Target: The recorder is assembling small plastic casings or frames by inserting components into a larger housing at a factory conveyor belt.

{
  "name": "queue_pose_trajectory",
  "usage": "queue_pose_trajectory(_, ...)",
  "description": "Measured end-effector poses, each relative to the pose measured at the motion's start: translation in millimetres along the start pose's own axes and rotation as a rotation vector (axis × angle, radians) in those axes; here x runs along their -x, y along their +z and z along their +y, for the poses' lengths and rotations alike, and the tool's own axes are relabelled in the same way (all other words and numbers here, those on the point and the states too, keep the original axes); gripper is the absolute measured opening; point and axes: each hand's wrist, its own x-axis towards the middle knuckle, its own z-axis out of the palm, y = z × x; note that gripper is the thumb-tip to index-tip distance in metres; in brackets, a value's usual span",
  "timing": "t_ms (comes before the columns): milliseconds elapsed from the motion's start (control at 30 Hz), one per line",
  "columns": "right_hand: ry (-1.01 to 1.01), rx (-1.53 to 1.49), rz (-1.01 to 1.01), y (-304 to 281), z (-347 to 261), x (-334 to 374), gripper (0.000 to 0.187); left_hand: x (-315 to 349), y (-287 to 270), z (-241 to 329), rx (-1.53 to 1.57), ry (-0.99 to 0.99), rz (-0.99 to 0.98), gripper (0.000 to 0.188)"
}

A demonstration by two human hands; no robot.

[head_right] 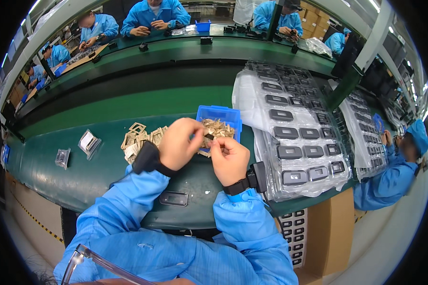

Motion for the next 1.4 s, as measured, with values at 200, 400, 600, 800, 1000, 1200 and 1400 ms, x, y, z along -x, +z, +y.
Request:
queue_pose_trajectory(200, 0.193, -0.142, 0.093, -5, 0, -10, 0.011, -1, -4, -6, -0.012, -0.249, -0.083, 0.010)
queue_pose_trajectory(400, 0.203, -0.185, 0.102, -9, -2, -11, 0.012, 5, -1, 2, -0.107, 0.218, -0.203, 0.014)
queue_pose_trajectory(600, 0.210, -0.232, 0.101, -8, 1, -10, 0.014, 10, -2, 5, -0.268, 0.335, -0.318, 0.015)
queue_pose_trajectory(800, 0.244, -0.269, 0.069, -9, -2, -11, 0.015, 12, 1, 3, -0.265, 0.287, -0.320, 0.015)
queue_pose_trajectory(1000, -0.303, 0.096, -0.002, -7, 4, -10, 0.017, -1, -6, 10, 0.373, -0.393, -0.252, 0.014)
queue_pose_trajectory(1200, -0.474, 0.263, -0.068, -3, -7, -9, 0.025, 0, -5, -7, 0.909, -0.613, -0.258, 0.006)
queue_pose_trajectory(1400, -0.364, 0.315, 0.164, -10, -6, -9, 0.017, -7, -16, -4, 0.009, -0.260, -0.187, 0.009)
